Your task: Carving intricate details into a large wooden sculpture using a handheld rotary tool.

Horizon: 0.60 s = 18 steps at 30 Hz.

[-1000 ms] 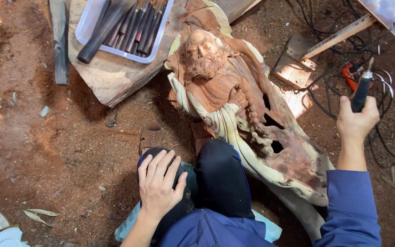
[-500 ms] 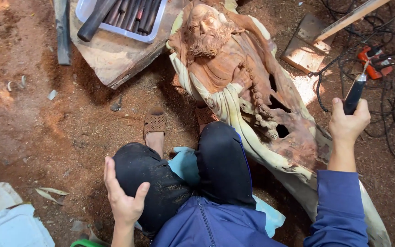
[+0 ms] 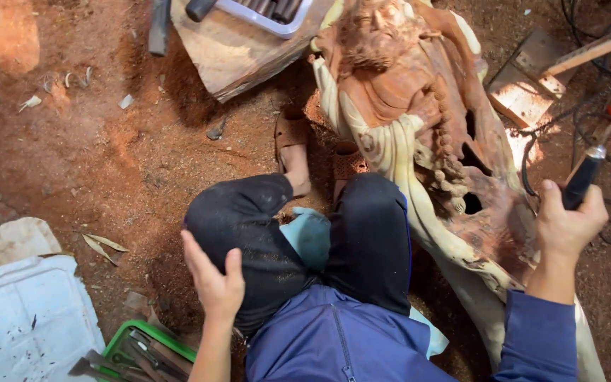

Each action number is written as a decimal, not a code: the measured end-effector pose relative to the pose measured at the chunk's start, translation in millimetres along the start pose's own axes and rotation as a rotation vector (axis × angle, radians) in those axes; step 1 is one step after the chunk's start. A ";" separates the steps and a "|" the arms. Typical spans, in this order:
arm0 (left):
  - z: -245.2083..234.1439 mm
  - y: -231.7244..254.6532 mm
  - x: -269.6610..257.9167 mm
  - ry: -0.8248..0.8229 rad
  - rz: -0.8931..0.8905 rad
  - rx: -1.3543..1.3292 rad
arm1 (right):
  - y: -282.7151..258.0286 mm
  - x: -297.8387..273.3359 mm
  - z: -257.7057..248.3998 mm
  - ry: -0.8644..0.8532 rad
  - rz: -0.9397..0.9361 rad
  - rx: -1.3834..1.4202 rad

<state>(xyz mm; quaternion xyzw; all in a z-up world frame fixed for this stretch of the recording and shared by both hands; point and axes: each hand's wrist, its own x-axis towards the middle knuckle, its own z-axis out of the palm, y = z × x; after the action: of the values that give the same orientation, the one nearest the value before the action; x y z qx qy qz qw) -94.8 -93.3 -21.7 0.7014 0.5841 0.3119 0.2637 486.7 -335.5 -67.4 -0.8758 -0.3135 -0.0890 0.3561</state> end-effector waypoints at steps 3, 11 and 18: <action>12.9 -3.8 4.8 0.003 0.022 0.022 | 0.5 1.9 -13.9 0.024 -0.020 -0.034; 4.1 -6.3 3.3 -0.036 0.102 -0.074 | -14.1 2.0 -43.2 0.018 0.020 -0.008; -6.0 -2.8 -2.0 -0.061 0.174 -0.059 | -37.3 -11.6 -61.7 -0.013 0.355 0.146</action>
<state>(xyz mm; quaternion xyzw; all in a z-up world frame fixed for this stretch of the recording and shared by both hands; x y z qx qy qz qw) -101.4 -94.8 -20.0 0.7506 0.5033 0.3290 0.2740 458.9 -362.5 -5.5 -0.8897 -0.1619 0.0037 0.4269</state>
